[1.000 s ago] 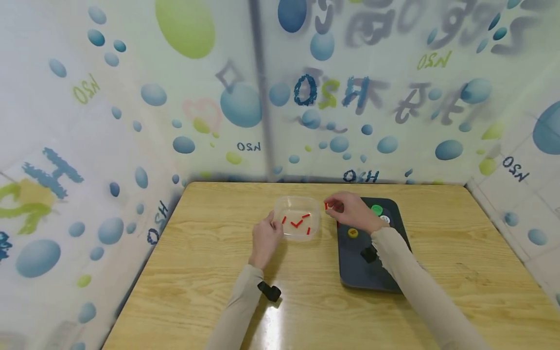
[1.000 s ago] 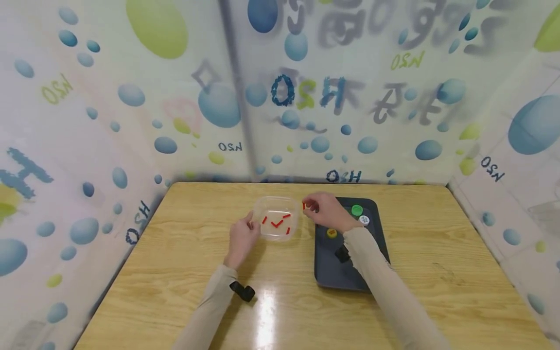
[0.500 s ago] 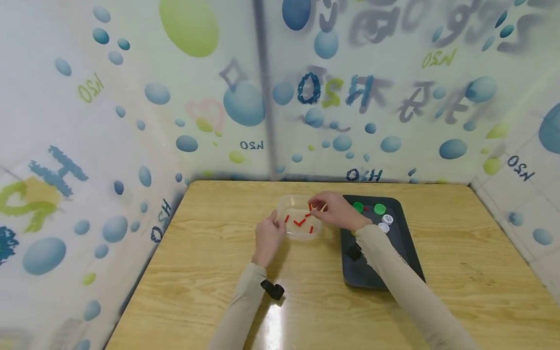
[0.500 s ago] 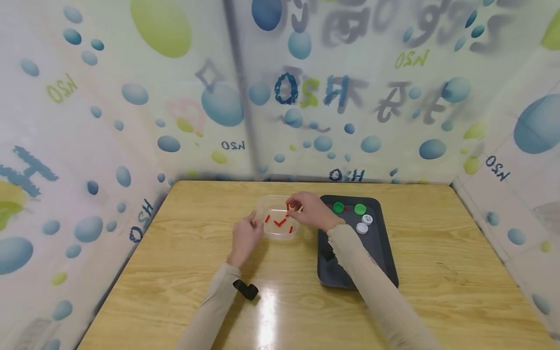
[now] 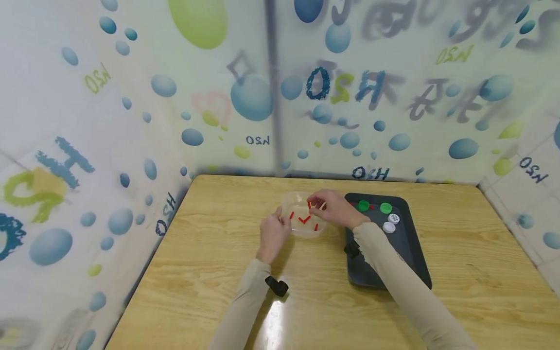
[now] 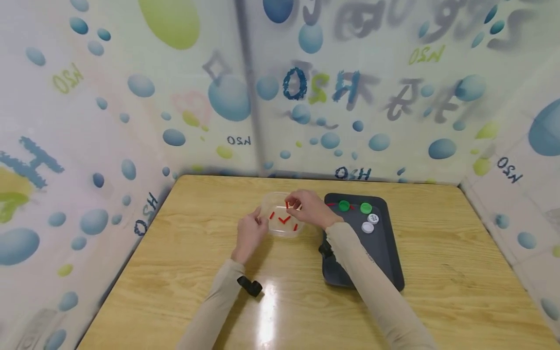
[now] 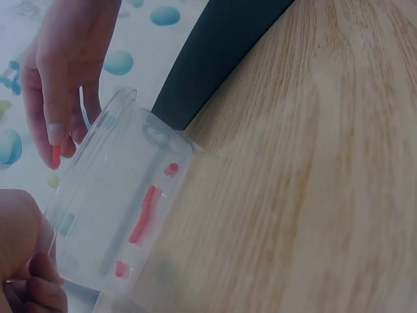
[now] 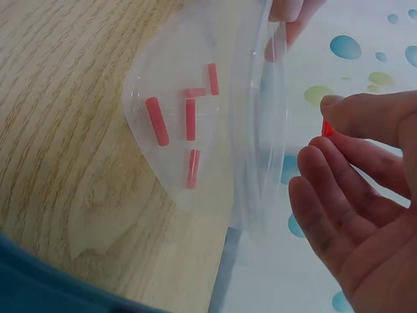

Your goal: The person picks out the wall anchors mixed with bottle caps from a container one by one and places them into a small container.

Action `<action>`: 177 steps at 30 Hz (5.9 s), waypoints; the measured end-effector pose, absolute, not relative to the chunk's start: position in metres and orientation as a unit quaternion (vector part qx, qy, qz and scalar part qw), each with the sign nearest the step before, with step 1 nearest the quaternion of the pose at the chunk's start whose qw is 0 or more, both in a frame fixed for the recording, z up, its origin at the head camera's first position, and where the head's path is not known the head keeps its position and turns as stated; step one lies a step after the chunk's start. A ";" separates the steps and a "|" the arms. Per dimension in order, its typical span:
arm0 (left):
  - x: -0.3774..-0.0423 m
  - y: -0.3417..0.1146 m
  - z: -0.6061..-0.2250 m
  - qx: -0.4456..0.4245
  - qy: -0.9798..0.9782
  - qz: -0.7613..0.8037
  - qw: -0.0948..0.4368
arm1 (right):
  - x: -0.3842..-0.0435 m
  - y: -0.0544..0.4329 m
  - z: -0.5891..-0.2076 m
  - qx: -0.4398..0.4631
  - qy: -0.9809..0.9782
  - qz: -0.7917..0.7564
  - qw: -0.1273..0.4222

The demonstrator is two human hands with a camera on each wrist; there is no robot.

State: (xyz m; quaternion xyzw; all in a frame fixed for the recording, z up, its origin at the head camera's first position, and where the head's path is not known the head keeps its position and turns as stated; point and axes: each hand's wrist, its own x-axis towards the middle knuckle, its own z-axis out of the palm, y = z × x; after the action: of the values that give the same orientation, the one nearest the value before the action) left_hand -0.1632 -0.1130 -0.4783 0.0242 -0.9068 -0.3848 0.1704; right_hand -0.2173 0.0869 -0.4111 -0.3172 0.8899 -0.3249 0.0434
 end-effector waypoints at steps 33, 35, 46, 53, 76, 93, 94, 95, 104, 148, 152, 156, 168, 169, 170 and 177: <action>-0.164 -0.112 -0.478 0.019 -0.909 -0.366 0.197 | -0.216 0.170 -0.422 -0.248 0.907 -0.340 0.024; -0.164 -0.111 -0.478 0.019 -0.909 -0.364 0.201 | -0.215 0.174 -0.424 -0.246 0.908 -0.339 0.025; -0.166 -0.112 -0.477 0.013 -0.909 -0.371 0.190 | -0.214 0.191 -0.441 -0.234 0.914 -0.331 0.033; -0.166 -0.111 -0.477 0.017 -0.910 -0.375 0.178 | -0.217 0.193 -0.450 -0.226 0.918 -0.322 0.047; -0.167 -0.111 -0.478 0.028 -0.908 -0.378 0.180 | -0.226 0.187 -0.469 -0.215 0.929 -0.289 0.083; -0.168 -0.112 -0.480 0.032 -0.904 -0.392 0.165 | -0.226 0.185 -0.479 -0.238 0.939 -0.248 0.034; -0.168 -0.112 -0.479 0.032 -0.905 -0.391 0.164 | -0.226 0.185 -0.479 -0.237 0.939 -0.248 0.034; -0.168 -0.112 -0.479 0.034 -0.906 -0.390 0.164 | -0.226 0.185 -0.479 -0.236 0.939 -0.249 0.035; -0.166 -0.110 -0.477 0.040 -0.905 -0.389 0.166 | -0.223 0.187 -0.477 -0.211 0.929 -0.301 0.049; -0.164 -0.111 -0.478 0.028 -0.901 -0.396 0.176 | -0.218 0.173 -0.420 -0.251 0.907 -0.335 0.041; -0.165 -0.111 -0.479 0.026 -0.902 -0.391 0.182 | -0.216 0.164 -0.416 -0.264 0.905 -0.331 0.033; -0.165 -0.111 -0.480 0.028 -0.902 -0.391 0.181 | -0.215 0.152 -0.413 -0.269 0.906 -0.326 0.039; -0.163 -0.111 -0.479 0.033 -0.901 -0.392 0.183 | -0.219 0.120 -0.411 -0.296 0.902 -0.312 0.046; -0.163 -0.111 -0.479 0.035 -0.901 -0.393 0.182 | -0.220 0.118 -0.411 -0.298 0.901 -0.312 0.046; -0.163 -0.111 -0.479 0.036 -0.901 -0.393 0.183 | -0.220 0.117 -0.411 -0.302 0.900 -0.311 0.045; -0.165 -0.110 -0.479 0.027 -0.900 -0.390 0.191 | -0.225 0.107 -0.412 -0.317 0.899 -0.300 0.035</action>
State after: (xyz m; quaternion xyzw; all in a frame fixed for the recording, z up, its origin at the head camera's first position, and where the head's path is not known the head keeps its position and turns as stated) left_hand -0.1652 -0.1103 -0.4786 0.0268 -0.9004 -0.3898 0.1914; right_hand -0.2250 0.1065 -0.4120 -0.3167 0.8990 -0.3004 0.0346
